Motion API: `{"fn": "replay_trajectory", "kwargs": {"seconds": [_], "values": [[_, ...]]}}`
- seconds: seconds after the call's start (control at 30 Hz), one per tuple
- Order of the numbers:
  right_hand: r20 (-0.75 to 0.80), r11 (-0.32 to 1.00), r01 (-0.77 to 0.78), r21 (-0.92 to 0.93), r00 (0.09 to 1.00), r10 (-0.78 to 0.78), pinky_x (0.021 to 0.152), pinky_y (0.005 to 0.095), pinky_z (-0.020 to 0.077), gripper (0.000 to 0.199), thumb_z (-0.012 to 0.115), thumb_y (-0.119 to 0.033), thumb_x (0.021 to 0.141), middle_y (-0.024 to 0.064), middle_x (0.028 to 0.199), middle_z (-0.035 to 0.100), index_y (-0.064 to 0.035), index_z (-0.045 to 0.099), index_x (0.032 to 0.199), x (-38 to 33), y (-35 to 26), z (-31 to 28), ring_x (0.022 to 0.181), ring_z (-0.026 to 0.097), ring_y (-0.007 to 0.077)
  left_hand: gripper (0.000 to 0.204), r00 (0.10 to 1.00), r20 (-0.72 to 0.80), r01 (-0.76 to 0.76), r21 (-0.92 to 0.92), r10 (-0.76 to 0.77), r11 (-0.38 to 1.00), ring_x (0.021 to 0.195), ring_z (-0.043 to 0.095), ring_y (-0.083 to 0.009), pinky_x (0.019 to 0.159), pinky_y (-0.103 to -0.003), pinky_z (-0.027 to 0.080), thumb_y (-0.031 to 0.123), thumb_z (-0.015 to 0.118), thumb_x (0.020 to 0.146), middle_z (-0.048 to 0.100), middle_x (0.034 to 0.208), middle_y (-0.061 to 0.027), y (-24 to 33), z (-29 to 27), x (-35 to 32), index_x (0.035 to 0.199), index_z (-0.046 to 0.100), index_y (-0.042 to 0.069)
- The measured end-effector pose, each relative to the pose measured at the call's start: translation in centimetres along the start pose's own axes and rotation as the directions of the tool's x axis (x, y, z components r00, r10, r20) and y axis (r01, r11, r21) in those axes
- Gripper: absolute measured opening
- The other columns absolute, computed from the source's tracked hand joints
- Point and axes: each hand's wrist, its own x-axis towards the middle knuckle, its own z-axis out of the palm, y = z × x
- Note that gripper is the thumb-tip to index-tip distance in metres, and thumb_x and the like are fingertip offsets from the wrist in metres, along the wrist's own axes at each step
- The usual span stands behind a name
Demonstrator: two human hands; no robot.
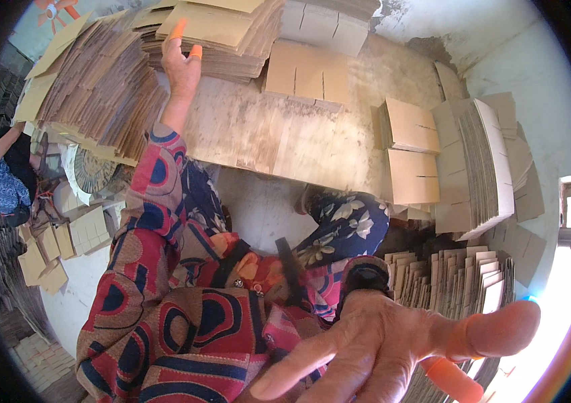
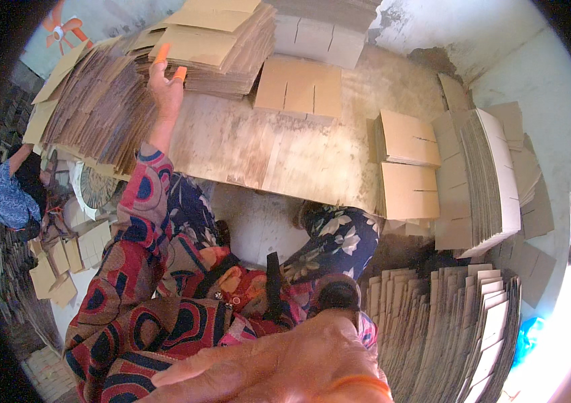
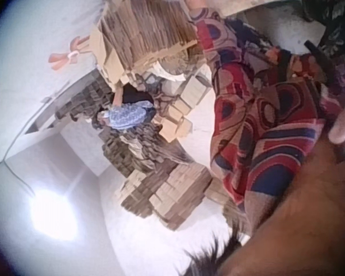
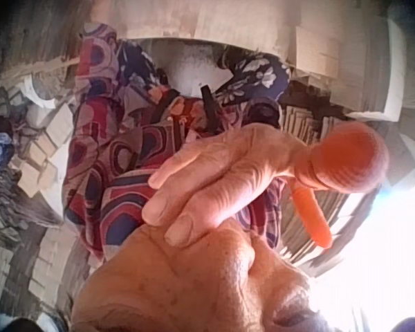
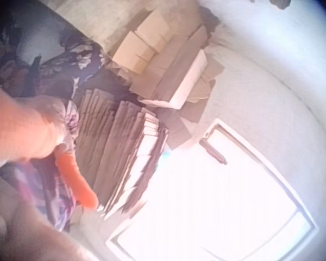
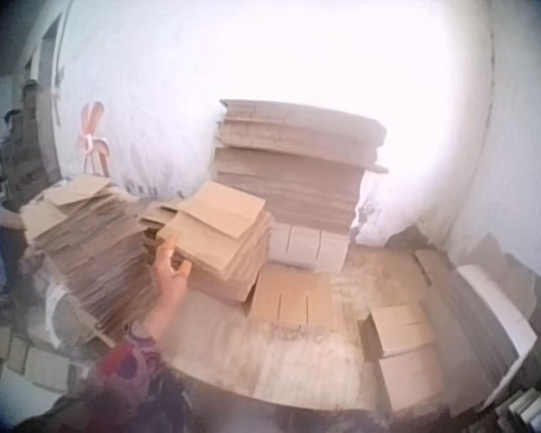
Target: The person sits on the floor and repeatedly folds rectangular cardboard pieces in half using both hands. They place each folded piece onto a growing stack on the table to their right.
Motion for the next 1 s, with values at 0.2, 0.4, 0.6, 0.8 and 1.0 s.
{"fn": "replay_trajectory", "kwargs": {"seconds": [0.2,0.4,0.6,0.8,1.0], "values": [[-0.016,0.968,0.249,0.011,0.968,-0.249,0.102,0.0575,0.0348,0.1,0.018,-0.071,0.092,0.0318,0.107,0.065,0.0176,0.063,0.108,-0.5,0.8,-0.9,0.117,0.057,0.0411,0.061,0.997,0.05,0.059,-0.017,-0.058,0.998,0.118,0.052,-0.0301,0.101,-0.035,0.04,-0.006,0.065,0.076,0.056,0.127,-0.0151,2.1,-0.6,-3.6,0.134,0.05,0.003],[0.128,0.964,0.239,-0.113,0.966,-0.224,0.103,0.0639,0.0276,0.082,0.026,-0.067,0.095,0.0305,0.107,0.066,0.0053,0.043,0.129,-1.8,-0.5,-3.1,0.114,0.059,0.0421,0.06,0.973,0.216,0.104,-0.111,-0.078,0.988,0.118,0.052,-0.0311,0.1,-0.036,0.042,-0.008,0.063,0.077,0.056,0.129,-0.0148,6.2,1.5,-9.5,0.134,0.049,0.003],[-0.525,0.701,0.032,-0.713,0.637,-0.564,0.09,0.0442,0.0464,0.076,0.059,-0.047,0.089,0.0262,0.114,0.061,0.0097,0.04,0.136,-4.5,0.7,-8.6,0.104,0.061,0.0379,0.058,0.913,0.406,0.106,-0.162,-0.032,0.981,0.117,0.053,-0.0327,0.099,-0.036,0.044,-0.01,0.06,0.077,0.057,0.126,-0.0162,8.4,3.1,-14.8,0.132,0.051,0.003],[-0.641,-0.405,-0.907,-0.119,0.381,-0.666,0.108,0.061,0.0257,0.098,0.065,-0.063,0.078,0.0297,0.141,0.04,0.0049,0.034,0.141,-15.4,-0.9,-27.0,0.136,0.033,0.0427,0.055,0.85,0.527,0.136,-0.189,-0.016,0.973,0.116,0.053,-0.0335,0.098,-0.038,0.045,-0.007,0.063,0.077,0.056,0.124,-0.0182,9.2,5.8,-17.7,0.13,0.053,0.002],[-0.693,-0.503,-0.824,0.26,0.203,-0.692,0.105,0.066,0.0235,0.111,0.059,-0.074,0.075,0.0234,0.148,0.03,0.0082,0.028,0.142,-16.1,-2.5,-36.4,0.137,0.027,0.0393,0.049,0.815,0.569,-0.038,-0.135,0.108,0.99,0.119,0.049,-0.0339,0.1,-0.04,0.041,0.007,0.071,0.081,0.055,0.127,-0.0173,9.3,9.0,-16.1,0.126,0.054,0.001]]}}
